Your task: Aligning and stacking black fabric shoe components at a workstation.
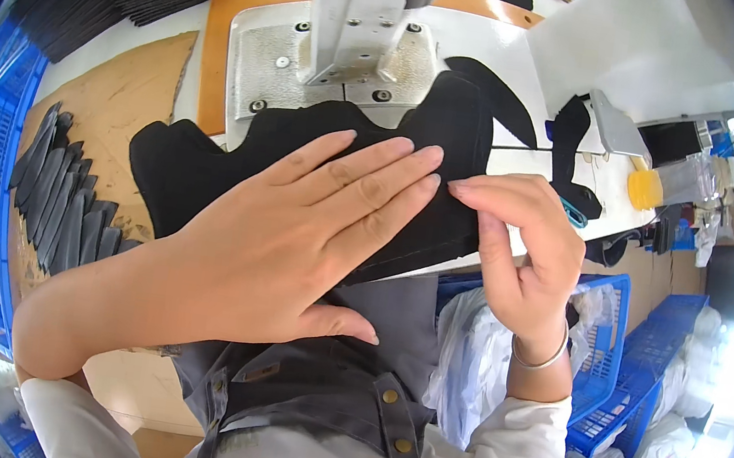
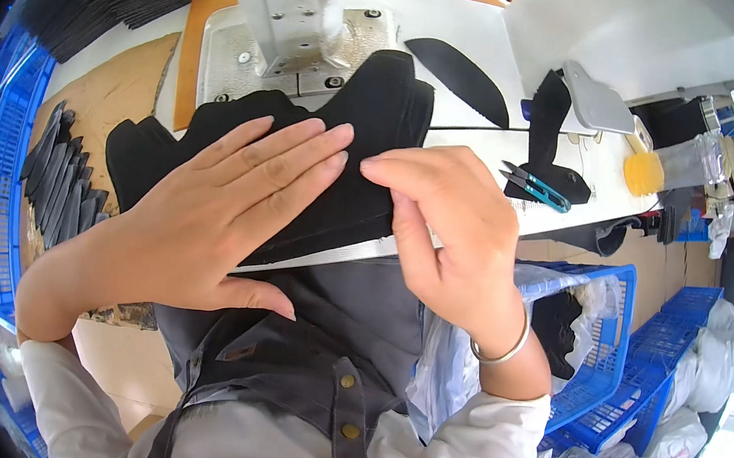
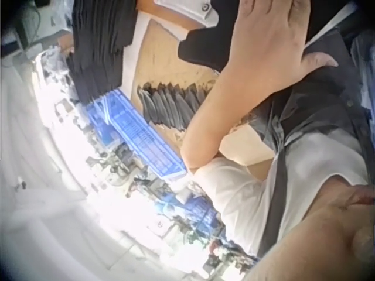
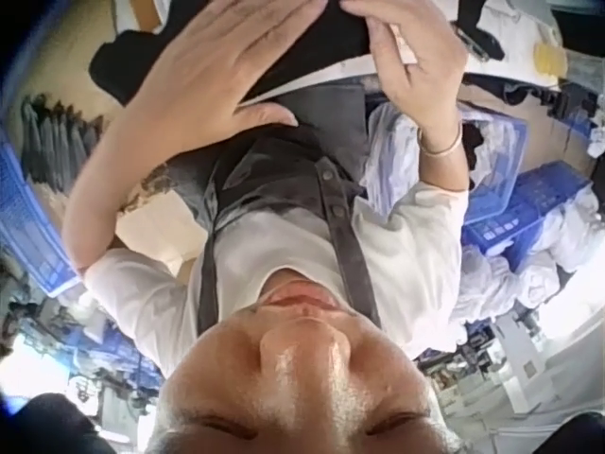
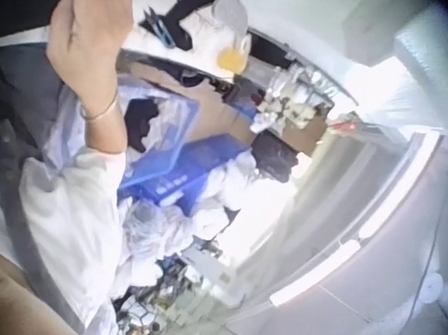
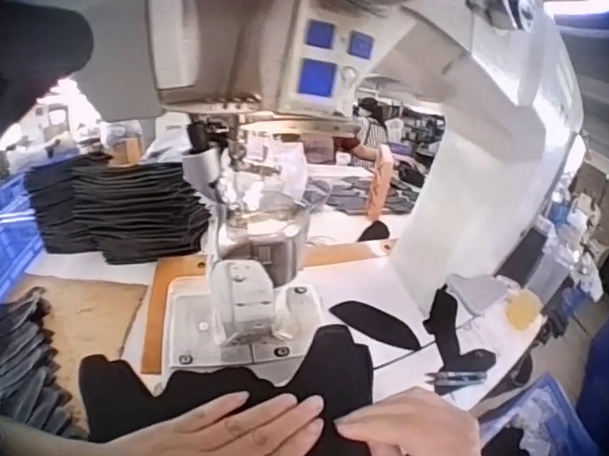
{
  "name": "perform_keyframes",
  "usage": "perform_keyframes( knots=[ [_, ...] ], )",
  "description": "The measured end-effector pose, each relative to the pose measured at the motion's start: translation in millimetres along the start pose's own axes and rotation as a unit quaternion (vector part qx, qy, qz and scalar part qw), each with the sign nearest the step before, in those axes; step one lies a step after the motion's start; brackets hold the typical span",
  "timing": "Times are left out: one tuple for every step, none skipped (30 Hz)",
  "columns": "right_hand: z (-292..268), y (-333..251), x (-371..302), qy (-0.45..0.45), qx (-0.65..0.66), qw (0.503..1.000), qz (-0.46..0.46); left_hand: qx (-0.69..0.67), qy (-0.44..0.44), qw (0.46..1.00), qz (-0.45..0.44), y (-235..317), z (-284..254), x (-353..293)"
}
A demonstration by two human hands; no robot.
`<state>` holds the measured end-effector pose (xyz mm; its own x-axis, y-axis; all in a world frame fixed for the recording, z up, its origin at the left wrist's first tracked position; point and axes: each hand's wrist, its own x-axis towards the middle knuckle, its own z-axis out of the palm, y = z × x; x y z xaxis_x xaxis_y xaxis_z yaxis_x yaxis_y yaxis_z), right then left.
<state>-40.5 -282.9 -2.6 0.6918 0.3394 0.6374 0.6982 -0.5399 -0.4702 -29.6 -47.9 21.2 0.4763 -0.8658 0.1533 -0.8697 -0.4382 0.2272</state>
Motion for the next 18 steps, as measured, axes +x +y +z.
perform_keyframes(
  knots=[
    [0.0,1.2,0.2,0.0,-0.004,1.0,-0.016,0.005,-0.01,1.0,0.002,0.0,-1.2,0.8],
    [-0.3,2.7,-0.9,0.002,-0.005,1.0,-0.013,0.009,-0.019,1.0,0.004,-0.1,-2.3,1.6],
    [-0.2,4.5,-1.8,0.003,0.005,1.0,-0.009,0.004,-0.02,1.0,0.014,-0.1,-3.5,2.4],
    [-0.4,5.8,-2.4,0.004,0.015,1.0,-0.005,0.005,-0.022,1.0,0.016,-0.3,-3.9,2.9],
    [-0.8,6.4,-2.5,0.006,0.014,1.0,-0.004,0.015,-0.024,0.999,0.02,-0.4,-4.3,3.3],
    [-0.9,6.5,-2.9,0.004,0.024,1.0,0.009,0.024,-0.027,0.999,0.024,0.0,-4.5,3.0],
    [-1.0,6.5,-3.1,0.002,0.034,0.999,0.021,0.025,-0.028,0.999,0.025,0.5,-3.7,2.8],
    [-0.6,6.7,-3.3,0.004,0.034,0.999,0.022,0.0,-0.02,1.0,0.003,0.9,-2.0,2.5],
    [0.3,7.1,-3.3,0.007,0.034,0.999,0.019,-0.024,-0.011,0.999,-0.02,0.8,-0.9,2.0],
    [0.9,7.5,-3.5,0.01,0.033,0.999,0.016,-0.023,-0.012,0.999,-0.019,0.4,-0.6,1.8],
    [1.2,7.7,-3.8,0.011,0.033,0.999,0.015,-0.011,-0.017,1.0,-0.01,-0.3,-0.6,1.9],
    [1.7,7.6,-3.7,0.011,0.027,1.0,0.012,0.002,-0.023,1.0,-0.002,-0.6,-1.1,1.6],
    [2.0,7.5,-3.5,0.012,0.02,1.0,0.008,0.003,-0.022,1.0,-0.002,-1.2,-1.7,1.8],
    [2.5,6.7,-3.2,0.012,0.02,1.0,0.006,0.008,-0.028,1.0,0.006,-2.2,-2.6,2.5],
    [3.3,5.6,-3.4,0.017,0.016,1.0,0.008,0.013,-0.035,0.999,0.015,-2.7,-2.8,2.9],
    [3.8,4.9,-3.4,0.022,0.011,1.0,0.009,0.015,-0.033,0.999,0.016,-2.6,-2.8,2.8],
    [3.6,5.4,-3.8,0.022,0.01,1.0,0.007,0.019,-0.033,0.999,0.019,-2.5,-2.6,2.7],
    [3.0,5.8,-4.2,0.014,0.006,1.0,0.0,0.023,-0.032,0.999,0.021,-1.8,-2.8,1.9]
  ],
)
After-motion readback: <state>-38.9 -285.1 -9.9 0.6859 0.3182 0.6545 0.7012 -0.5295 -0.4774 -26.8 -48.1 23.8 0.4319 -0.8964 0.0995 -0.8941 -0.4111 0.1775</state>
